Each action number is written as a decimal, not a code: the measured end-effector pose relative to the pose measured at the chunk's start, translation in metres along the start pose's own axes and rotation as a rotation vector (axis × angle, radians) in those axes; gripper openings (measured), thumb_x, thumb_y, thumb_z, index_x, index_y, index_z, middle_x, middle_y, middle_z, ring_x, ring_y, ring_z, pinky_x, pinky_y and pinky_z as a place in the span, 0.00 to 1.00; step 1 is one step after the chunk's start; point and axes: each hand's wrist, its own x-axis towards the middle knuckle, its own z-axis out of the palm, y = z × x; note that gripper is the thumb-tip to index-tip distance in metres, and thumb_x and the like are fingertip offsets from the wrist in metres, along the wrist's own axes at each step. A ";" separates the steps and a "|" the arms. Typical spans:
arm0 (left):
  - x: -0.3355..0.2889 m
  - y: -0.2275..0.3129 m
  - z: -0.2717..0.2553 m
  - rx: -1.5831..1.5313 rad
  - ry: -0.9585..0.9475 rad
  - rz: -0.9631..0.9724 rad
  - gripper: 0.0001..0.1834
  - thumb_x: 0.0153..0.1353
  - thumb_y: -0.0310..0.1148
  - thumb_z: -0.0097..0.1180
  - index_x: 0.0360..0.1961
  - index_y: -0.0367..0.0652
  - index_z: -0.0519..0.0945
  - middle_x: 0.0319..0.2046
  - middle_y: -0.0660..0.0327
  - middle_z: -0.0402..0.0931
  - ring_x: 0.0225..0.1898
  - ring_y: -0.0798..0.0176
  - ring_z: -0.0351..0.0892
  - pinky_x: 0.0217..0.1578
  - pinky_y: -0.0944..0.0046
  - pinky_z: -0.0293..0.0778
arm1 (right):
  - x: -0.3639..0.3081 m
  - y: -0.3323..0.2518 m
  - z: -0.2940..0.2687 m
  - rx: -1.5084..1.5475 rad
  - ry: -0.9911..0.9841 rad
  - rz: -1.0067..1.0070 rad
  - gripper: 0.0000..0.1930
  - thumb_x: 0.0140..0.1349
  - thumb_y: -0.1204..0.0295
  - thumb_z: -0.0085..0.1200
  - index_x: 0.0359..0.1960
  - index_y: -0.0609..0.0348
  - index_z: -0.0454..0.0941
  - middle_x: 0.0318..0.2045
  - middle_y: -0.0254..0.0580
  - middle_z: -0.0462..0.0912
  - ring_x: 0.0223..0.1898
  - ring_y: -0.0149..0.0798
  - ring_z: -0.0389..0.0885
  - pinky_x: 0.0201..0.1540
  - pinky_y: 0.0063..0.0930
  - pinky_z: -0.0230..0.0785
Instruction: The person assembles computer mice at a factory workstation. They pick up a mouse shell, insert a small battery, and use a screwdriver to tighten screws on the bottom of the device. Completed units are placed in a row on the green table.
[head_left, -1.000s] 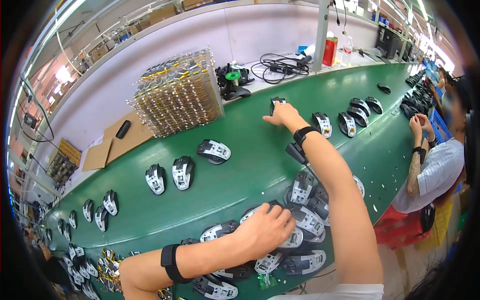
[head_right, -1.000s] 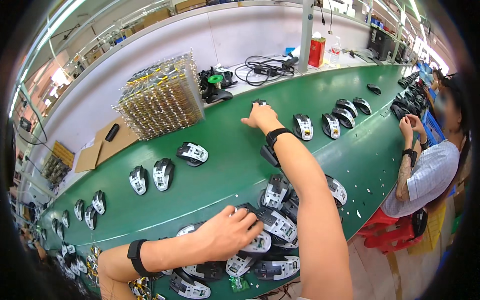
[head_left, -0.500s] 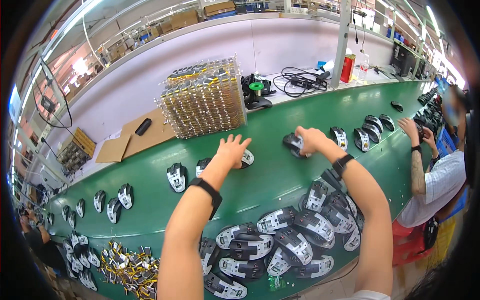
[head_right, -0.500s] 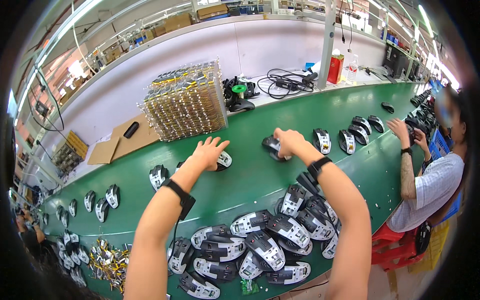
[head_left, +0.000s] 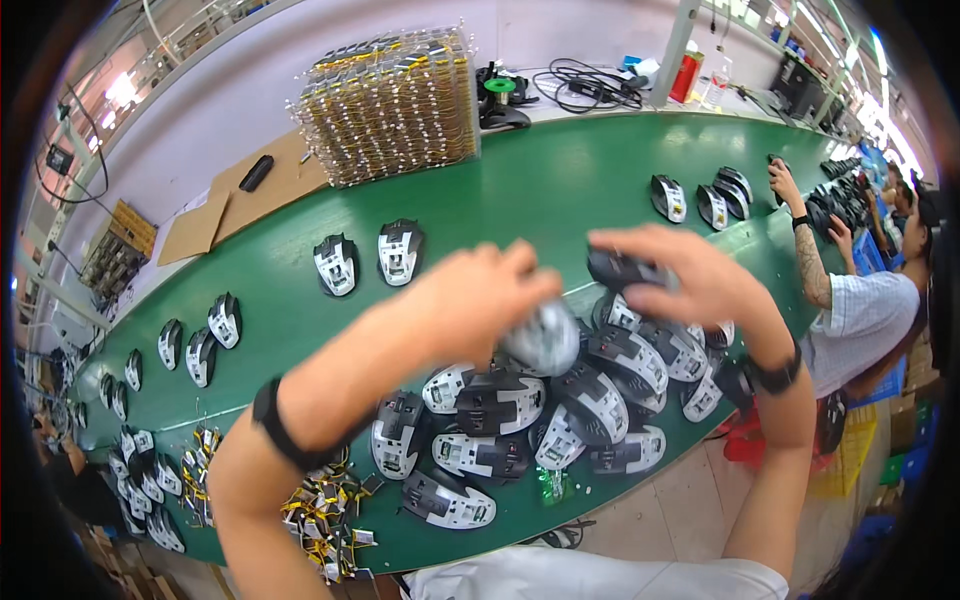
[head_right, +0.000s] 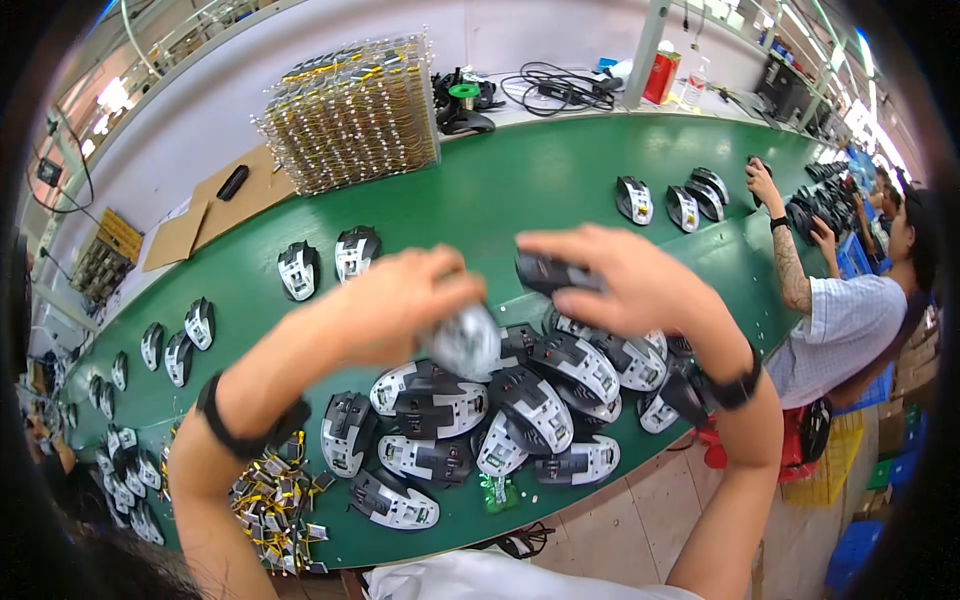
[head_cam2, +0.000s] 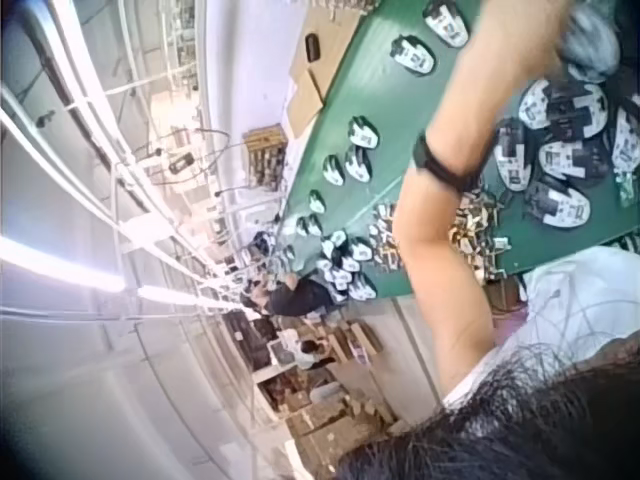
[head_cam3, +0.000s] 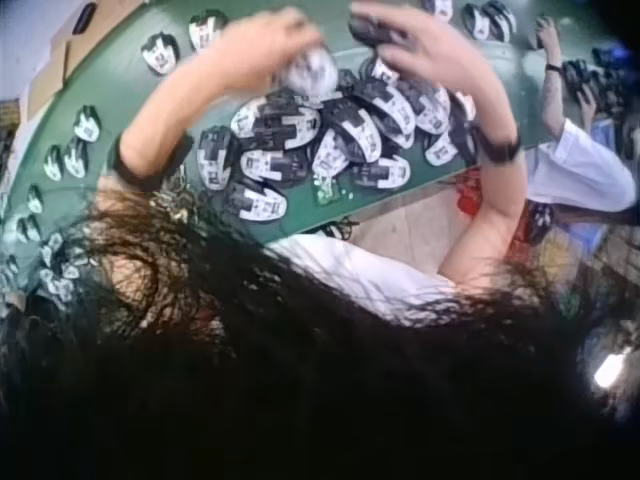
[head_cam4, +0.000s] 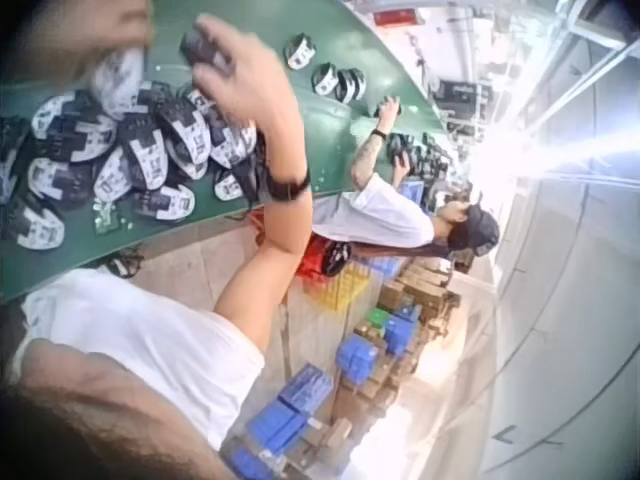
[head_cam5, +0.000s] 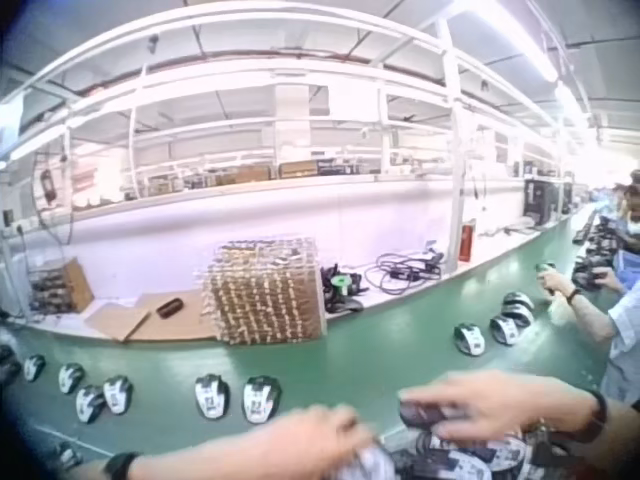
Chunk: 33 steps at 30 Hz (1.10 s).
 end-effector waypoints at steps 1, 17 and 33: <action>-0.025 0.027 -0.002 0.062 -0.024 0.031 0.32 0.41 0.22 0.63 0.52 0.50 0.71 0.48 0.52 0.70 0.50 0.46 0.74 0.48 0.51 0.74 | -0.017 -0.021 0.003 0.012 -0.064 0.021 0.35 0.51 0.68 0.62 0.65 0.50 0.68 0.51 0.53 0.77 0.47 0.57 0.78 0.51 0.44 0.71; -0.072 0.088 0.071 0.169 -0.073 0.215 0.41 0.44 0.28 0.65 0.63 0.51 0.66 0.59 0.51 0.65 0.62 0.45 0.63 0.53 0.48 0.68 | -0.183 -0.011 0.161 0.002 0.565 0.294 0.28 0.39 0.82 0.62 0.47 0.55 0.71 0.64 0.47 0.68 0.65 0.55 0.64 0.67 0.45 0.54; -0.072 0.056 0.054 0.046 0.165 0.065 0.28 0.41 0.23 0.59 0.49 0.43 0.74 0.50 0.55 0.71 0.57 0.49 0.68 0.54 0.51 0.67 | -0.151 -0.162 0.283 0.054 0.496 0.029 0.24 0.44 0.59 0.71 0.46 0.37 0.82 0.61 0.35 0.72 0.60 0.48 0.67 0.63 0.49 0.57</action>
